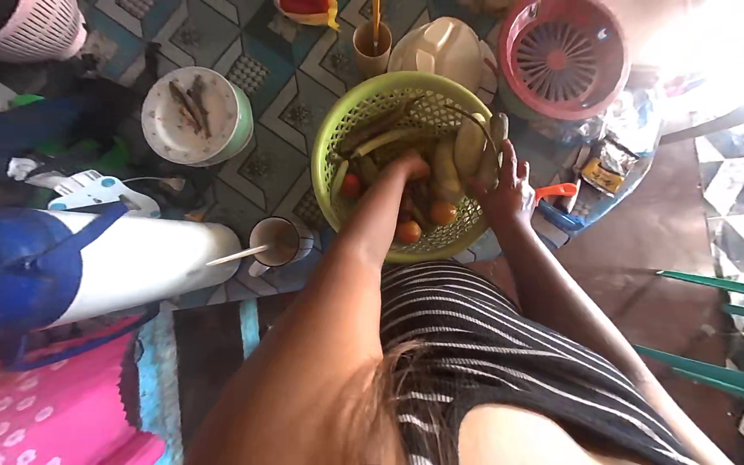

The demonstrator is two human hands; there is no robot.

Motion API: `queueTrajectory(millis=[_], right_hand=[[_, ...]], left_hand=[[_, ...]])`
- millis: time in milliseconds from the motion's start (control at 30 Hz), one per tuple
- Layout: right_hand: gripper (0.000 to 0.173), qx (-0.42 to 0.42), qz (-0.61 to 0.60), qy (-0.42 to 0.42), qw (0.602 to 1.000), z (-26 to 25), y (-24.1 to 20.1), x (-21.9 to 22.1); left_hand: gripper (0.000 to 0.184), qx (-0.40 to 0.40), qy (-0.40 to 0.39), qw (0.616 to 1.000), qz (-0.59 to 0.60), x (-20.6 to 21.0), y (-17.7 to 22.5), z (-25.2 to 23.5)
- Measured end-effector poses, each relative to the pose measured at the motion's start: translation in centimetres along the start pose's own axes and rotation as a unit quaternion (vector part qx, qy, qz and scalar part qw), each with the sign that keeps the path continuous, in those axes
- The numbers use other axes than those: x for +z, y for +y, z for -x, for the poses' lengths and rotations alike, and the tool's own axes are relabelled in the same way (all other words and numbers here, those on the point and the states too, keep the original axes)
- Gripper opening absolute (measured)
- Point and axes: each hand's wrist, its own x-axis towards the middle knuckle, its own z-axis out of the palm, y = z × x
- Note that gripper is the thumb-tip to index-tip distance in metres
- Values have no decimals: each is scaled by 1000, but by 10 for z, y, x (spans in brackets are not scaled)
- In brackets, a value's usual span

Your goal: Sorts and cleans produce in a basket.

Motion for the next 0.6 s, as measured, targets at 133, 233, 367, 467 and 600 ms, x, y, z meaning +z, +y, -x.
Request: queueTrajectory(millis=[133,233,367,467,600], right_hand=[[85,-7,8,8,1000,1,3,2],[83,-12,-1,8,1000,0,3,1],[81,-5,-9,4,1000,1,3,0],[82,-8,-14,9,1000,2,2,0],[82,-4,-17,15,1000,1,3,1]], left_hand=[[42,57,-49,992,-101,0,-7,-33],[47,85,-45,989,-108,-23,5,-5],[46,129,63,945,-294,-75,38,31],[52,122,119,901,-399,-98,56,34],[78,172,163,881,-409,-89,26,-18]])
